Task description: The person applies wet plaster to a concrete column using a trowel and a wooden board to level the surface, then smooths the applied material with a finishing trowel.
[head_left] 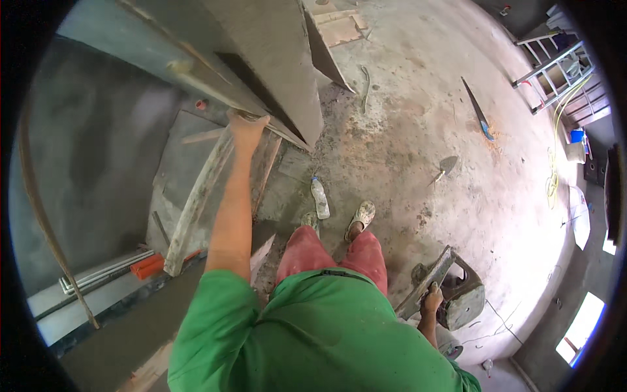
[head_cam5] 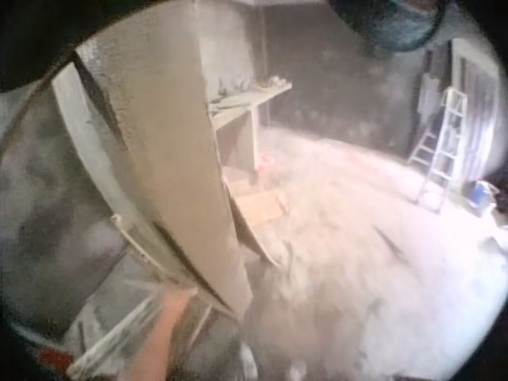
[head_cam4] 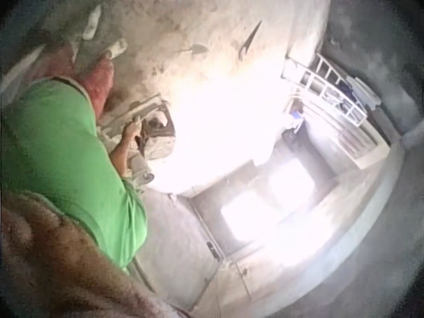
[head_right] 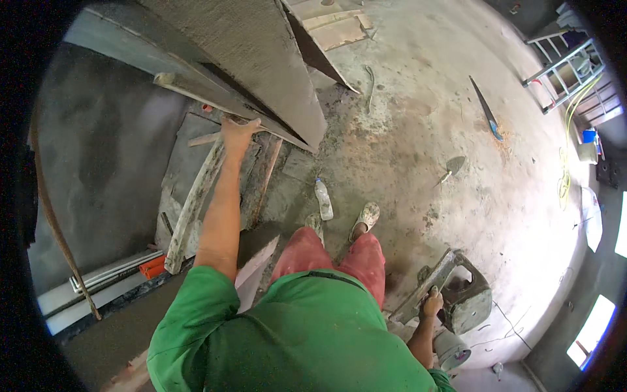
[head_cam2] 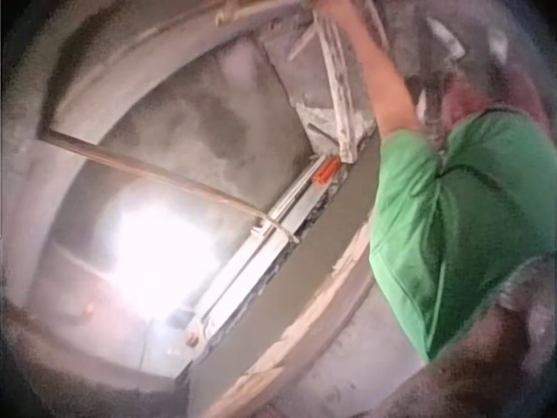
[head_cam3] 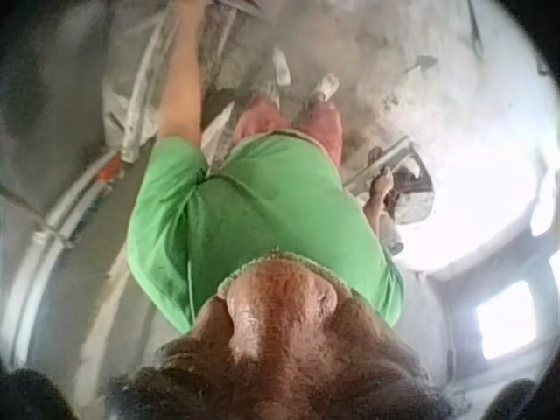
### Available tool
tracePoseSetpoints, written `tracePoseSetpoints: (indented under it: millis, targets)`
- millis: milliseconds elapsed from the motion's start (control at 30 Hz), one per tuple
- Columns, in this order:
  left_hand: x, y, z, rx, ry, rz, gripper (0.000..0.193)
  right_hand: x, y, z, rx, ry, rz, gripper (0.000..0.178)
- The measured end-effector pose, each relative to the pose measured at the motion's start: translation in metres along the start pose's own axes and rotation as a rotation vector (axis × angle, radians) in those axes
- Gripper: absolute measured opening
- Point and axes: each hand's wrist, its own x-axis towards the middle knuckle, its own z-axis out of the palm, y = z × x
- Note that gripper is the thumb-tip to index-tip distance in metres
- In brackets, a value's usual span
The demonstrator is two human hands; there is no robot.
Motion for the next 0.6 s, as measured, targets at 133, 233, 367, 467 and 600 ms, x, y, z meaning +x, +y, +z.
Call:
tracePoseSetpoints:
  millis: [133, 233, 367, 467, 600]
  targets:
    - [-0.013, 0.007, -0.025, -0.085, 0.011, 0.015, 0.070, -0.032, -0.005, 0.020, -0.001, -0.019, 0.017, 0.033]
    - [-0.029, 0.022, -0.050, -0.123, 0.026, 0.016, 0.071, -0.040, 0.002, 0.030, -0.046, 0.004, -0.049, 0.035]
    - [-0.039, 0.032, -0.079, -0.205, 0.060, -0.016, 0.072, -0.027, 0.012, 0.022, -0.142, 0.006, -0.099, 0.036]
    - [-0.057, 0.061, -0.104, -0.196, 0.028, -0.083, 0.072, -0.034, -0.016, 0.026, -0.328, 0.044, -0.207, 0.035]
    - [-0.087, 0.075, -0.137, -0.162, -0.029, -0.130, 0.073, -0.029, -0.072, 0.033, -0.483, 0.014, -0.347, 0.036]
